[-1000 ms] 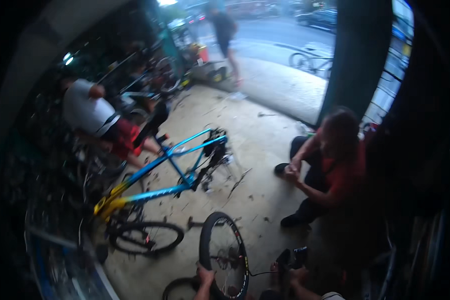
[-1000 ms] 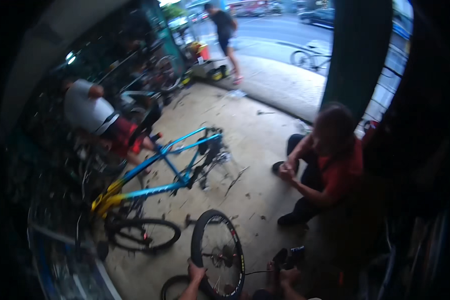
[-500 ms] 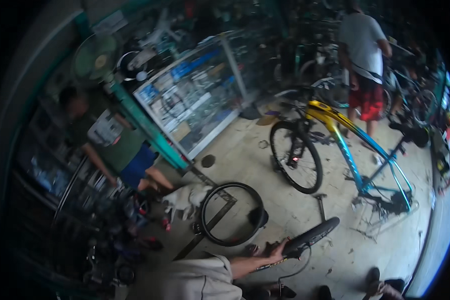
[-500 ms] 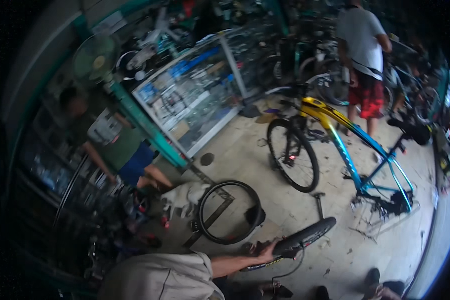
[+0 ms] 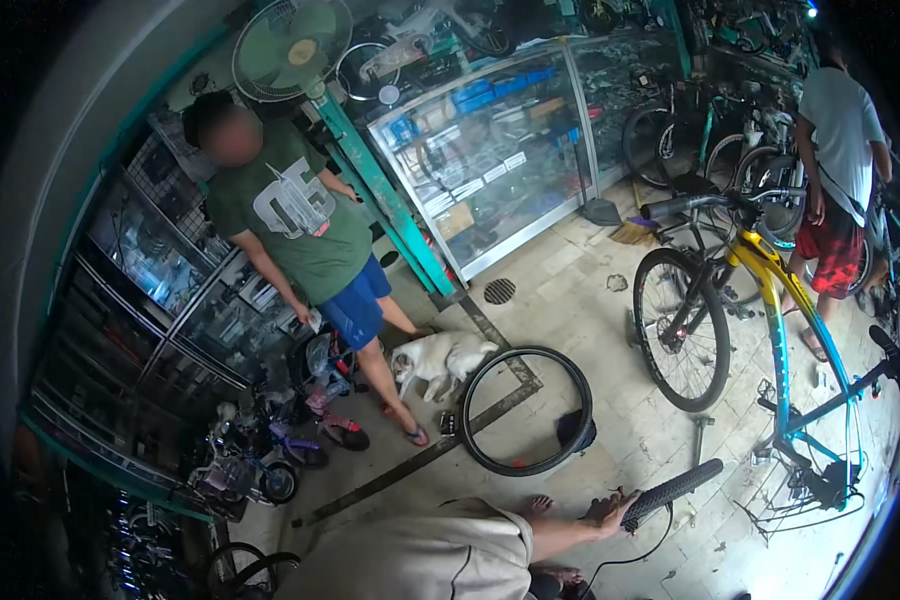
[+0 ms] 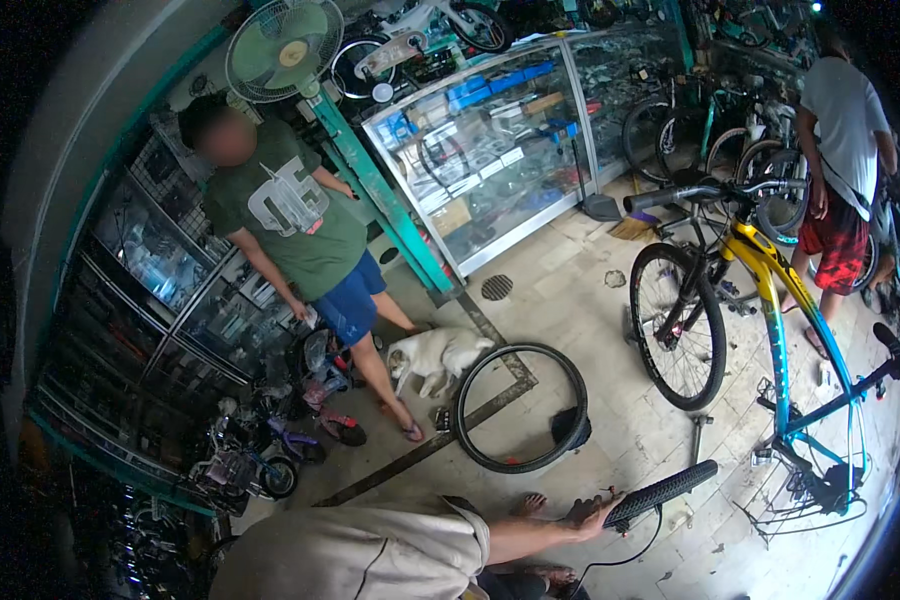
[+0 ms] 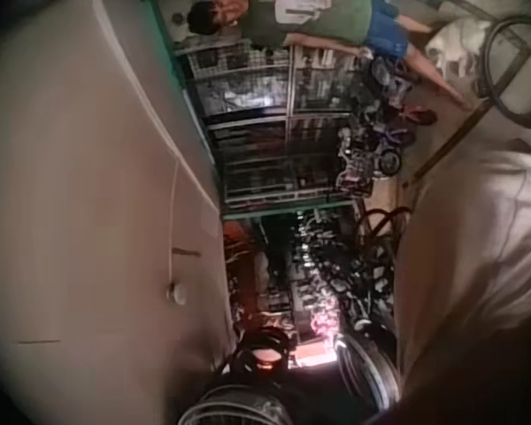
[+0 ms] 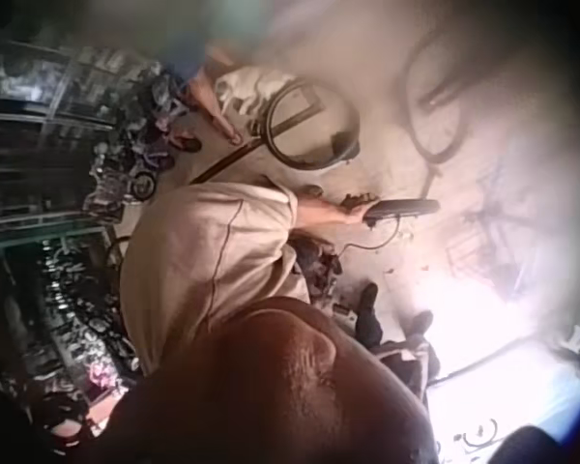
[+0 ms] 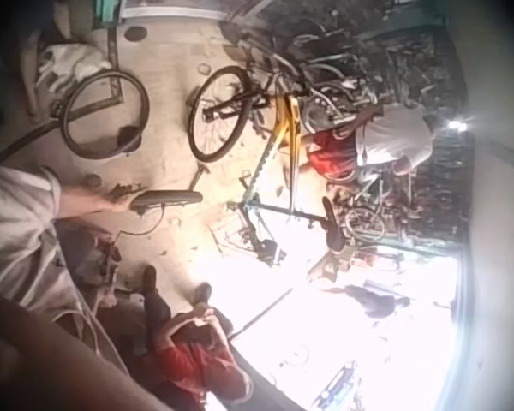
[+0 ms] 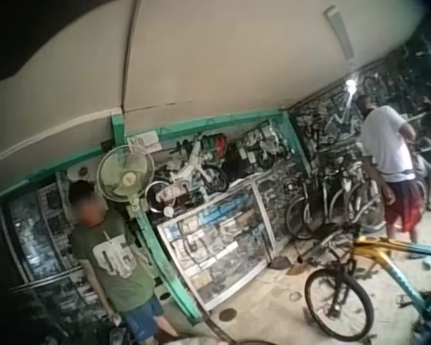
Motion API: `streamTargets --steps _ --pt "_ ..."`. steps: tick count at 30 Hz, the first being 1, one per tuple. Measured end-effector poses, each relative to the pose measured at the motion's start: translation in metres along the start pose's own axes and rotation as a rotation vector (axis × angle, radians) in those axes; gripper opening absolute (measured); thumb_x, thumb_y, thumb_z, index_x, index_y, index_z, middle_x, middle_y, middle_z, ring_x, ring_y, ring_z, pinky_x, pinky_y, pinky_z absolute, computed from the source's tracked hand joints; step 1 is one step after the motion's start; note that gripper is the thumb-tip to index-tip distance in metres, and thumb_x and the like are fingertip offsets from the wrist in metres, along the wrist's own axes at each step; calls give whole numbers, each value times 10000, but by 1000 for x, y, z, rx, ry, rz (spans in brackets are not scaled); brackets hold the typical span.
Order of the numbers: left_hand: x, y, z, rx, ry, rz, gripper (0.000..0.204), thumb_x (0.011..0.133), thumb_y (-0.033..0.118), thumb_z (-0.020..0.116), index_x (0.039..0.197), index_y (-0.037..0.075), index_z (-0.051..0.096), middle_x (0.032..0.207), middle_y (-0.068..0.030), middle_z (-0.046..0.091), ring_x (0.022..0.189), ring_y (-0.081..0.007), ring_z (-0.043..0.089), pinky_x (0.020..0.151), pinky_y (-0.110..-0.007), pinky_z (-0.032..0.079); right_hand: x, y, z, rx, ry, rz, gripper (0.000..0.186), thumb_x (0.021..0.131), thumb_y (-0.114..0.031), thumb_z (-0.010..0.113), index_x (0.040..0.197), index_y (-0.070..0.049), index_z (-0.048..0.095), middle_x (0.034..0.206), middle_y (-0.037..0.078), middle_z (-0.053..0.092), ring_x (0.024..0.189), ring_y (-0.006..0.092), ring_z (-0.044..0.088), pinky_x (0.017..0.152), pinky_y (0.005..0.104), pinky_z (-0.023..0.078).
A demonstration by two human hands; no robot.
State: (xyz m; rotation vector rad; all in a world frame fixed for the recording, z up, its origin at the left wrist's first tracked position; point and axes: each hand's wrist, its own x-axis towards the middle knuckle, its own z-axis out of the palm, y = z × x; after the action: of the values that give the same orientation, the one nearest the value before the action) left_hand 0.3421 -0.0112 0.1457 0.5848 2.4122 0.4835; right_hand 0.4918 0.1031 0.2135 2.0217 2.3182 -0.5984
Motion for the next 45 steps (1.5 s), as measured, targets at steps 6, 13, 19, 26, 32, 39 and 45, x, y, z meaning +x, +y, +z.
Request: streamTargets --steps 6,13,19,26,32,39,45 --pt "-29 -28 3 -1 50 64 845 872 76 581 1609 301 234 1225 -282 614 927 -410 701 720 -494 568 -1 11 1 5 -27 -9 279 761 -243 678 931 -35 753 904 150 734 823 321 707 799 430 572" --pt "0 -75 114 -37 314 226 966 794 -49 584 1631 223 185 1416 -234 557 1020 -395 687 790 -504 550 -31 69 9 81 -63 30 270 782 -244 676 933 -32 748 898 139 730 805 308 701 788 423 571" --pt "-6 -71 112 -152 209 144 1037 730 3 693 1624 252 230 1246 -282 601 1062 -419 647 890 -515 514 -109 165 49 58 -246 221 264 801 -246 673 935 -30 744 894 130 727 789 296 697 778 416 571" --pt "-36 -49 55 -5 259 176 723 920 72 494 1595 222 285 1212 -265 623 868 -406 696 742 -509 567 -107 195 68 36 -361 318 258 822 -247 671 937 -27 739 888 118 724 771 283 691 767 408 571" --pt "-25 -23 28 -27 147 73 886 823 598 698 1509 131 391 1169 -248 632 1026 -448 641 858 -543 523 -106 215 77 117 -491 282 254 840 -249 669 939 -25 735 884 109 721 755 271 687 757 401 570" --pt "10 2 -10 -118 169 32 627 947 605 547 1227 45 590 1121 -281 653 1032 -448 647 880 -507 523 -154 184 -88 951 -689 493 117 829 -97 667 794 -27 580 667 10 514 594 115 492 584 306 409" --pt "66 1 -36 186 -16 -145 795 1004 635 325 1221 -73 613 1181 -346 645 1109 -483 636 961 -522 502 -185 147 -127 525 -344 469 442 879 -381 728 924 50 642 761 117 627 720 204 598 688 400 487"
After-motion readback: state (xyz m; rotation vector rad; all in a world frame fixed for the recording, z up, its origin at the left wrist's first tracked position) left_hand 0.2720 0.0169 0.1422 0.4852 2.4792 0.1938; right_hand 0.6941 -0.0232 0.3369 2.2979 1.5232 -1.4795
